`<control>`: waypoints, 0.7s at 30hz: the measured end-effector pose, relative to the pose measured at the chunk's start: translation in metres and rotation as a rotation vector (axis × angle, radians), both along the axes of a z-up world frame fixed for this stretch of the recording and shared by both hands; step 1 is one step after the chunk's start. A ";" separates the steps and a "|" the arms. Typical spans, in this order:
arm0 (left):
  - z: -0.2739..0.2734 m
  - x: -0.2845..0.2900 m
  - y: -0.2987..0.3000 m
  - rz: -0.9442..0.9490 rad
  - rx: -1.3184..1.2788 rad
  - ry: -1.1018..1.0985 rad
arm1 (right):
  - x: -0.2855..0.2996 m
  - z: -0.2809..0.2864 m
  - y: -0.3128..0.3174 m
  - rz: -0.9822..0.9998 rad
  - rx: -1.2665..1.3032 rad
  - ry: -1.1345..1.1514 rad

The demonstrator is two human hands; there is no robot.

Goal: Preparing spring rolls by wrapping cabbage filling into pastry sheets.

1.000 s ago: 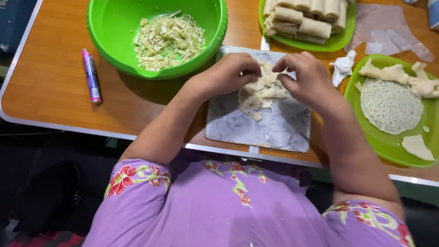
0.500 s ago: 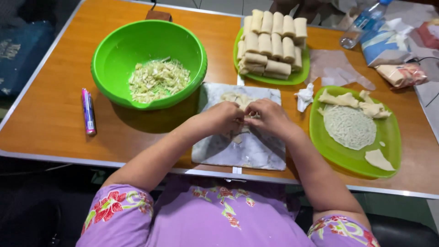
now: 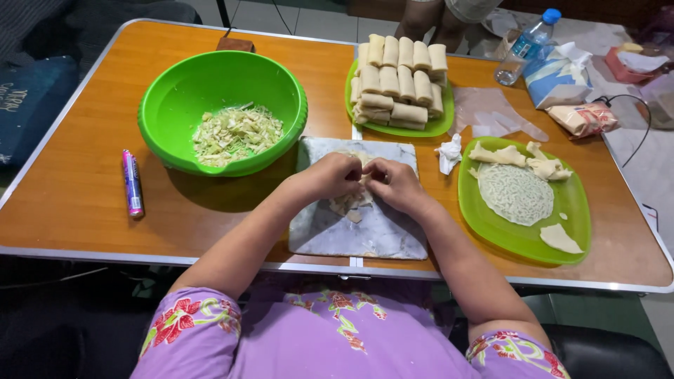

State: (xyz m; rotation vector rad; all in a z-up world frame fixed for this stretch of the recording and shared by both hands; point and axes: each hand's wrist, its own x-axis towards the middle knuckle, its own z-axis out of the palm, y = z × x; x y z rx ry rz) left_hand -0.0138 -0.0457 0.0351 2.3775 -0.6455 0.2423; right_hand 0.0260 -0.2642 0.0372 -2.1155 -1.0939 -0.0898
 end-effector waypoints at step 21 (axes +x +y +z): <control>-0.010 -0.019 -0.007 -0.011 -0.145 -0.464 | -0.006 -0.008 0.004 0.089 0.222 0.044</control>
